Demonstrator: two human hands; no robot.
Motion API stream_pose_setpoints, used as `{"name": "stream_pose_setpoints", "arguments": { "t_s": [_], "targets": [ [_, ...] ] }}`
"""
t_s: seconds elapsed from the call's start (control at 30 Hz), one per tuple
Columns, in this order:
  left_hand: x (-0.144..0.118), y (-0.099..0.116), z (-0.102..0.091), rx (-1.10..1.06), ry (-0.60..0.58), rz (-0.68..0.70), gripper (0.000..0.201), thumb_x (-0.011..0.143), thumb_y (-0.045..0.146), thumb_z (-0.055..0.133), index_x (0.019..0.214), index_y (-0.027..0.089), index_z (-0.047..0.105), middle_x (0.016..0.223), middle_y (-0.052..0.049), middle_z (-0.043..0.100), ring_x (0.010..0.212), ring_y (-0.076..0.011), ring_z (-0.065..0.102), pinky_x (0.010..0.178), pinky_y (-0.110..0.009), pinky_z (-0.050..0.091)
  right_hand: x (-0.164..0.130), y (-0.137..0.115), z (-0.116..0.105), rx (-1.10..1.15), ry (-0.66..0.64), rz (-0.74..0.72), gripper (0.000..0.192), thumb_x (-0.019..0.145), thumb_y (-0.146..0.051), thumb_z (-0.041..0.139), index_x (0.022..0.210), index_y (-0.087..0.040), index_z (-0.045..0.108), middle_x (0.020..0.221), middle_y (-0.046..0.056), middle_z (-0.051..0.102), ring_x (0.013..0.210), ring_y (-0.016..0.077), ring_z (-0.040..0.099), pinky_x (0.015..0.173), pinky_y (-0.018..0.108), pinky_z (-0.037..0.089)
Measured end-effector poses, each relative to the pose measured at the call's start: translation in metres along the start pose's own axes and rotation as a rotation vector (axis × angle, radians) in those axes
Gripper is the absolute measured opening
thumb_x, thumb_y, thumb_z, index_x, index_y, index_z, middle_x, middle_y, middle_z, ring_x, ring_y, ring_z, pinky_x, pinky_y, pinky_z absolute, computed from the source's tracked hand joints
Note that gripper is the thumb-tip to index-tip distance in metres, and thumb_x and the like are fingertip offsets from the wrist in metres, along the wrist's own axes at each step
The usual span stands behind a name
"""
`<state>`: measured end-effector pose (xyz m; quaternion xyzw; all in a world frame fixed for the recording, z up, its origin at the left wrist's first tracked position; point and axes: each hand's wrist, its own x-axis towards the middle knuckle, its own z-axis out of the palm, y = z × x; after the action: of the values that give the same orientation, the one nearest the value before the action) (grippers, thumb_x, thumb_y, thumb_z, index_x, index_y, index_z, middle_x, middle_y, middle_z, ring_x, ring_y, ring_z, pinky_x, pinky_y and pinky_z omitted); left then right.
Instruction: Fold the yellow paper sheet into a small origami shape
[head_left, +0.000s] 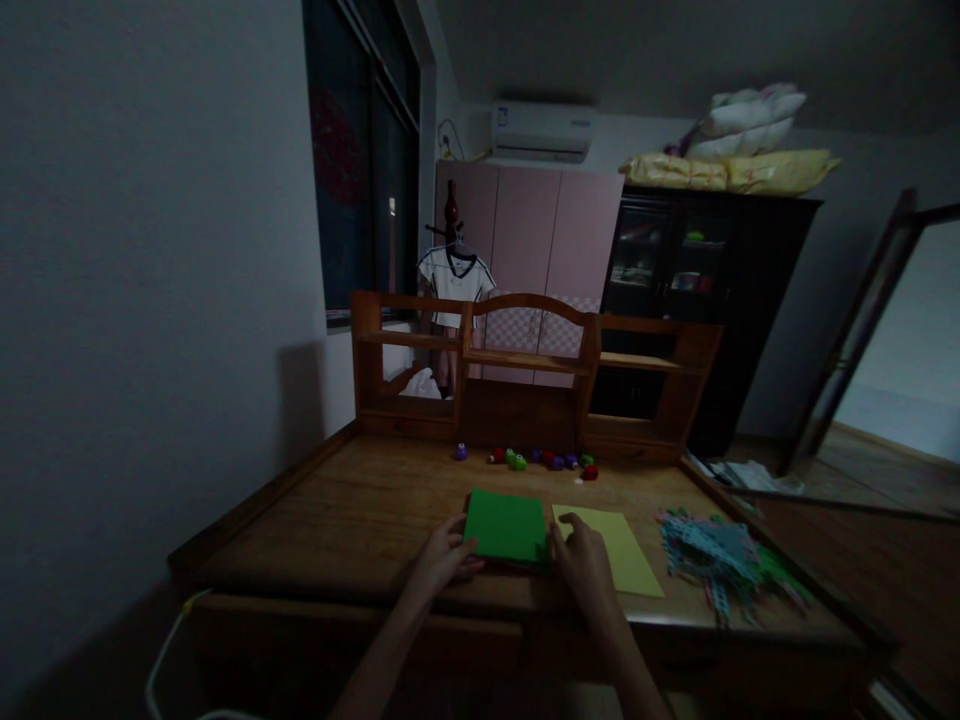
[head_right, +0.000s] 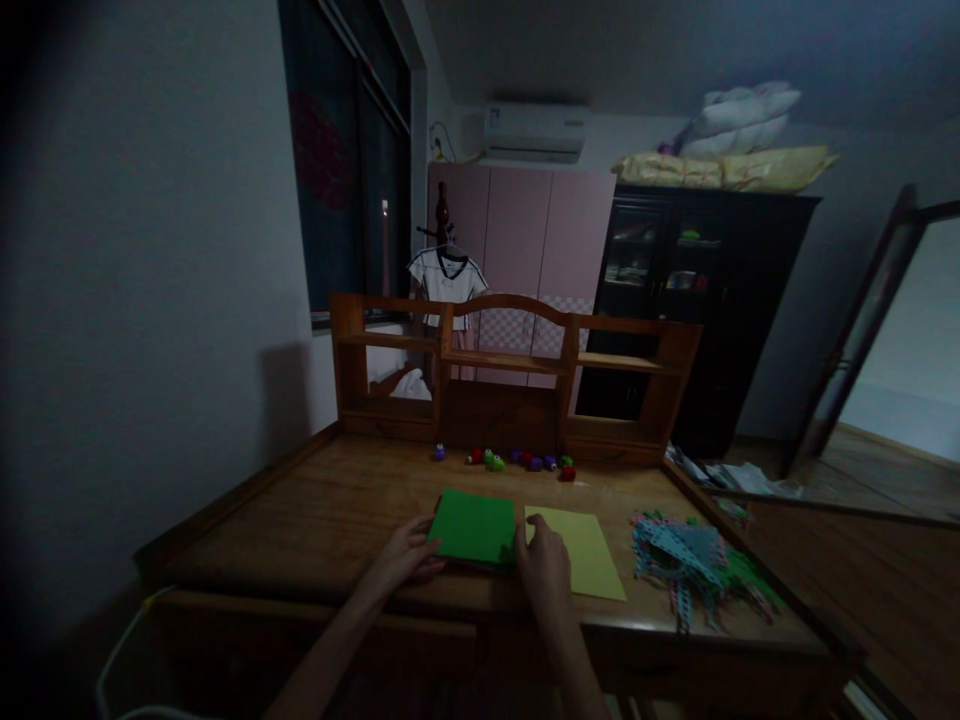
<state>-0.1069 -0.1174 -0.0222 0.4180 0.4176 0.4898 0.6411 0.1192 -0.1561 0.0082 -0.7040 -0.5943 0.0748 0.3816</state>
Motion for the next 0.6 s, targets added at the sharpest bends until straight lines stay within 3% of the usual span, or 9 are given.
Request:
{"name": "stream_pose_setpoints", "arguments": {
  "t_s": [0.1,0.23,0.3,0.4,0.6],
  "targets": [
    [0.001,-0.001,0.0,-0.002,-0.013,0.005,0.069,0.062,0.022,0.077,0.119,0.011,0.041,0.084,-0.012,0.065,0.069,-0.0225,0.065,0.062,-0.034,0.055,-0.005,-0.001,-0.02,-0.341,0.062,-0.118,0.036,0.088,-0.039,0.037,0.105,-0.016,0.058,0.079,0.01,0.066,0.075,0.0192,0.063,0.067,0.026,0.041],
    [0.002,-0.003,-0.002,0.006,-0.025,0.0,0.069,0.062,0.022,0.076,0.12,0.012,0.04,0.084,-0.011,0.065,0.07,-0.0227,0.065,0.063,-0.034,0.055,-0.016,0.005,-0.041,-0.503,-0.038,-0.291,0.044,0.081,-0.043,0.049,0.11,-0.012,0.058,0.117,0.017,0.056,0.098,0.0249,0.058,0.083,0.03,0.039],
    [0.004,-0.005,-0.002,0.013,-0.029,0.008,0.068,0.064,0.021,0.075,0.12,0.011,0.039,0.085,-0.011,0.064,0.069,-0.0222,0.065,0.063,-0.034,0.056,-0.022,0.007,-0.046,-0.545,-0.133,-0.279,0.042,0.078,-0.04,0.052,0.105,-0.01,0.06,0.113,0.018,0.058,0.096,0.0263,0.058,0.082,0.032,0.039],
    [0.006,-0.006,0.0,0.024,-0.035,0.011,0.065,0.065,0.018,0.073,0.12,0.01,0.038,0.085,-0.012,0.064,0.068,-0.0212,0.065,0.062,-0.033,0.056,-0.025,0.001,-0.045,-0.612,-0.242,-0.223,0.026,0.079,-0.028,0.05,0.094,-0.011,0.064,0.091,0.015,0.065,0.085,0.0253,0.062,0.073,0.031,0.041],
    [0.003,-0.002,0.012,0.017,-0.031,-0.006,0.066,0.062,0.017,0.074,0.119,0.01,0.04,0.082,-0.011,0.064,0.072,-0.0214,0.064,0.065,-0.033,0.055,-0.018,-0.015,-0.033,-0.765,-0.288,-0.249,0.025,0.077,-0.006,0.044,0.085,-0.013,0.066,0.083,0.014,0.066,0.082,0.0253,0.062,0.066,0.03,0.04]
  ]
}}
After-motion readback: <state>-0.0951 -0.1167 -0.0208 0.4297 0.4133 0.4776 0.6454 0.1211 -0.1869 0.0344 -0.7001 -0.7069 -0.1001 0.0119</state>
